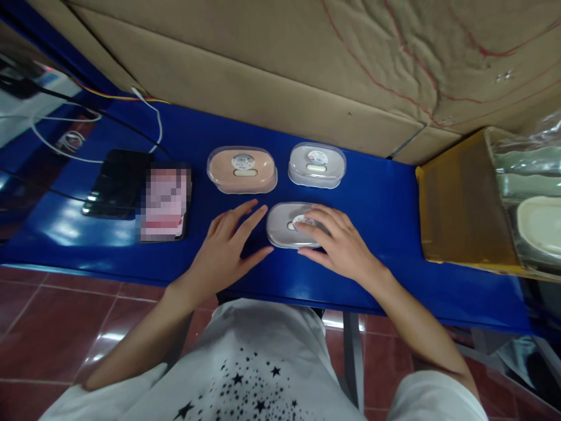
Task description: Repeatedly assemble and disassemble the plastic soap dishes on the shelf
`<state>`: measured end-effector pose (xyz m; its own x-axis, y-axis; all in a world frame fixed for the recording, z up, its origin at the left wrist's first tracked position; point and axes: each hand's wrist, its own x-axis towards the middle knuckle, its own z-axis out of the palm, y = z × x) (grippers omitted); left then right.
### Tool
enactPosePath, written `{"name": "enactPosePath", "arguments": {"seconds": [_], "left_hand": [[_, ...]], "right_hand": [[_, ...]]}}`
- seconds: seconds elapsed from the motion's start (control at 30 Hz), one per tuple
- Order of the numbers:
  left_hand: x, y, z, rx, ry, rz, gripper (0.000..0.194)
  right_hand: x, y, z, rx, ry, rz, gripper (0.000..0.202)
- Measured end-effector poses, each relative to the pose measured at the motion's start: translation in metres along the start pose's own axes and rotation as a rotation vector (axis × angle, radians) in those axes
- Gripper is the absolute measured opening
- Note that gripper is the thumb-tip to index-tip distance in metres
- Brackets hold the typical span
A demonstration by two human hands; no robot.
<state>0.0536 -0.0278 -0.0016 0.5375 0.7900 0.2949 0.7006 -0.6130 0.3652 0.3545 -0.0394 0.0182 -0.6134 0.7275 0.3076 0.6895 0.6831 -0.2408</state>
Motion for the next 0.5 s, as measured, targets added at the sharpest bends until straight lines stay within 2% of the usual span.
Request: {"name": "enactPosePath", "arguments": {"seconds": [0.13, 0.23, 0.33, 0.5], "left_hand": [[0.017, -0.01, -0.026, 0.145, 0.006, -0.029, 0.061], [0.035, -0.013, -0.039, 0.23, -0.068, -0.063, 0.057], [0.051, -0.014, -0.04, 0.276, -0.125, -0.073, 0.058], [0.076, -0.021, -0.03, 0.329, -0.16, -0.075, 0.059]], "right_hand": [[-0.002, 0.013, 0.001, -0.051, 0.044, 0.056, 0.057], [-0.004, 0.023, 0.003, -0.076, 0.105, 0.09, 0.059], [-0.005, 0.032, 0.004, -0.094, 0.137, 0.126, 0.062], [-0.007, 0.039, 0.003, -0.171, 0.091, 0.18, 0.065]]}}
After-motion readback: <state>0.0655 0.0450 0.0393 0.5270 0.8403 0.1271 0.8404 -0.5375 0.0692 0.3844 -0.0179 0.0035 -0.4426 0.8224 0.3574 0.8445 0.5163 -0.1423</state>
